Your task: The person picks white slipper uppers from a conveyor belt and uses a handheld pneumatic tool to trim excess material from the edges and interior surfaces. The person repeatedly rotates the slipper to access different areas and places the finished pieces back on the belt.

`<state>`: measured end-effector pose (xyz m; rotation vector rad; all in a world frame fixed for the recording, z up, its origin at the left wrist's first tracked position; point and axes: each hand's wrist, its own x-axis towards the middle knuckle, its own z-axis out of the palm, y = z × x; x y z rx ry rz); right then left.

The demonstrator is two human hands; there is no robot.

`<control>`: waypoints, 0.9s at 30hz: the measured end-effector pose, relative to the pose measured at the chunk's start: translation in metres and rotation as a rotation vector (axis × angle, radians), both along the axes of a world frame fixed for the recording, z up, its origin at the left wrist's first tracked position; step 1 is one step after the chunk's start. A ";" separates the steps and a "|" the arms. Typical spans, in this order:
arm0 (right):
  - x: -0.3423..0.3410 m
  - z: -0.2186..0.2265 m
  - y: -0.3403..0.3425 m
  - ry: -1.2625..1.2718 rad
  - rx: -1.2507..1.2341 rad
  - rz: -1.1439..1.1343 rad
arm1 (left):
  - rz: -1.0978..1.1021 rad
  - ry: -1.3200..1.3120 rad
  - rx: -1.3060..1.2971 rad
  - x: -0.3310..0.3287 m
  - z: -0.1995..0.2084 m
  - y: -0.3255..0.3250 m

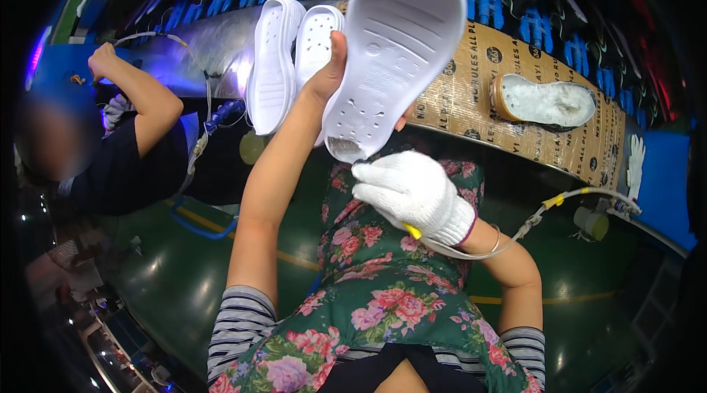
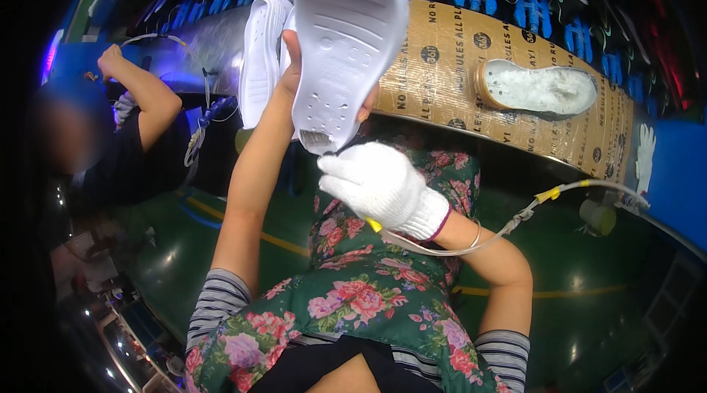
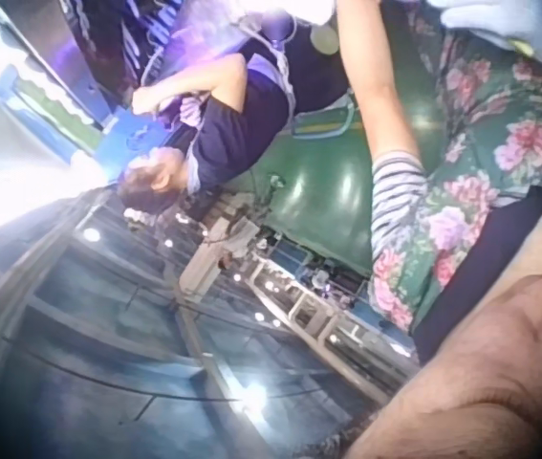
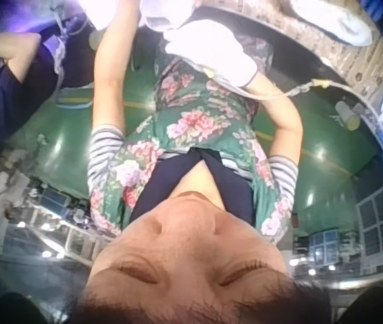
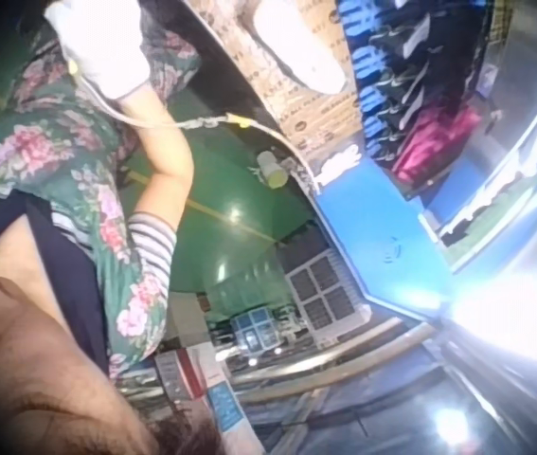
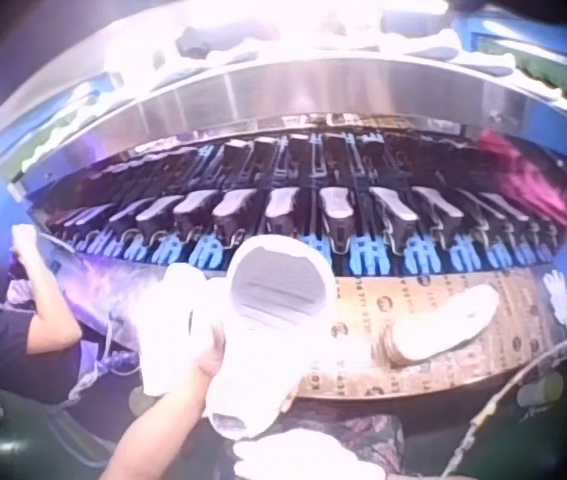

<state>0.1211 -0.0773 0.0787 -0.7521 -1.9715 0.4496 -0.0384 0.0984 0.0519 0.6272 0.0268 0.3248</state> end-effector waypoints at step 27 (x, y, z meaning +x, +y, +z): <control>0.048 -0.015 0.011 1.225 -0.889 -0.362 | 1.003 0.049 -0.244 0.020 0.003 -0.022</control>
